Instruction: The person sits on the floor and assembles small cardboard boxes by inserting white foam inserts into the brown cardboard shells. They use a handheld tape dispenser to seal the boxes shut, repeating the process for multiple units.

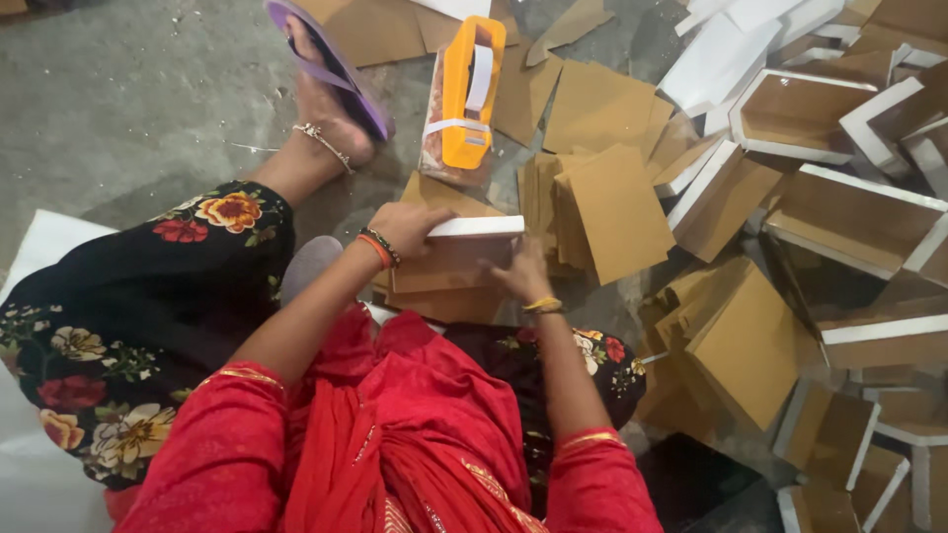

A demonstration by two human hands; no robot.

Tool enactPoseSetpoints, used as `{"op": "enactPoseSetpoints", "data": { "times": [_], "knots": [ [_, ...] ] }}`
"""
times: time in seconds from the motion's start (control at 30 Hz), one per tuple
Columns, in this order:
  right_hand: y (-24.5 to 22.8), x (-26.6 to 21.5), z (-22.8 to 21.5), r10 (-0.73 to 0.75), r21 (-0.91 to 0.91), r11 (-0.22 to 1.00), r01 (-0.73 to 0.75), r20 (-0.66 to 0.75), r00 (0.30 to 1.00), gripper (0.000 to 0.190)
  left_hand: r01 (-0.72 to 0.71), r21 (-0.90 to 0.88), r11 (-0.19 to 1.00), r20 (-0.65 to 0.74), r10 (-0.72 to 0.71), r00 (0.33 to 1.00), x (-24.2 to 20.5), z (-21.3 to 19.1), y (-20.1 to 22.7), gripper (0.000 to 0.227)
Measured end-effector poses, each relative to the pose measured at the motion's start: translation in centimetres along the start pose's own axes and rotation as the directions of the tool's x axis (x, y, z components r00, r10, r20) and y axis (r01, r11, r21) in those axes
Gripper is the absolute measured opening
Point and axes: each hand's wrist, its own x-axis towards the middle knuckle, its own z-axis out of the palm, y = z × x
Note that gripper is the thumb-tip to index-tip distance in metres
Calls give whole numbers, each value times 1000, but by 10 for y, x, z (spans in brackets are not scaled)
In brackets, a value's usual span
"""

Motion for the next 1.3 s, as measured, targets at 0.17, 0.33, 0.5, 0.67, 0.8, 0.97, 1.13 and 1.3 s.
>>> {"op": "enactPoseSetpoints", "data": {
  "times": [0.17, 0.33, 0.5, 0.67, 0.8, 0.97, 1.13, 1.3],
  "knots": [
    [-10, 0, 17, 154, 135, 977, -164, 82, 985, 91, -47, -39, 998, -83, 44, 996, -1, -10, 5, 60],
    [-55, 8, -32, 108, 280, 950, -137, 117, 987, 96, -16, -18, 1000, -53, 15, 999, -1, -5, 6, 61],
    [-111, 11, -79, -237, -296, 942, 157, -258, 937, 108, -51, -54, 997, -33, 49, 998, 4, 0, 1, 65],
    [-93, 21, -37, -290, -399, 891, 217, -132, 948, 42, -374, -174, 911, -454, 262, 852, -4, -17, 15, 58],
    [-12, 8, -66, -196, -353, 934, 48, -398, 896, 46, -258, -483, 836, -625, -123, 771, -10, -28, -6, 48],
    [3, -36, -160, 125, -86, 972, -218, -596, 793, 80, 61, -635, 770, -385, -385, 839, -15, -22, -45, 32],
    [-28, -30, -154, 80, -136, 977, -164, -481, 873, 60, 168, -436, 884, -346, -338, 875, 6, 45, -29, 47],
    [-53, -11, -126, -202, -122, 974, 189, -103, 974, 41, 3, -146, 989, -570, -87, 817, 26, 89, -37, 72]
  ]
}}
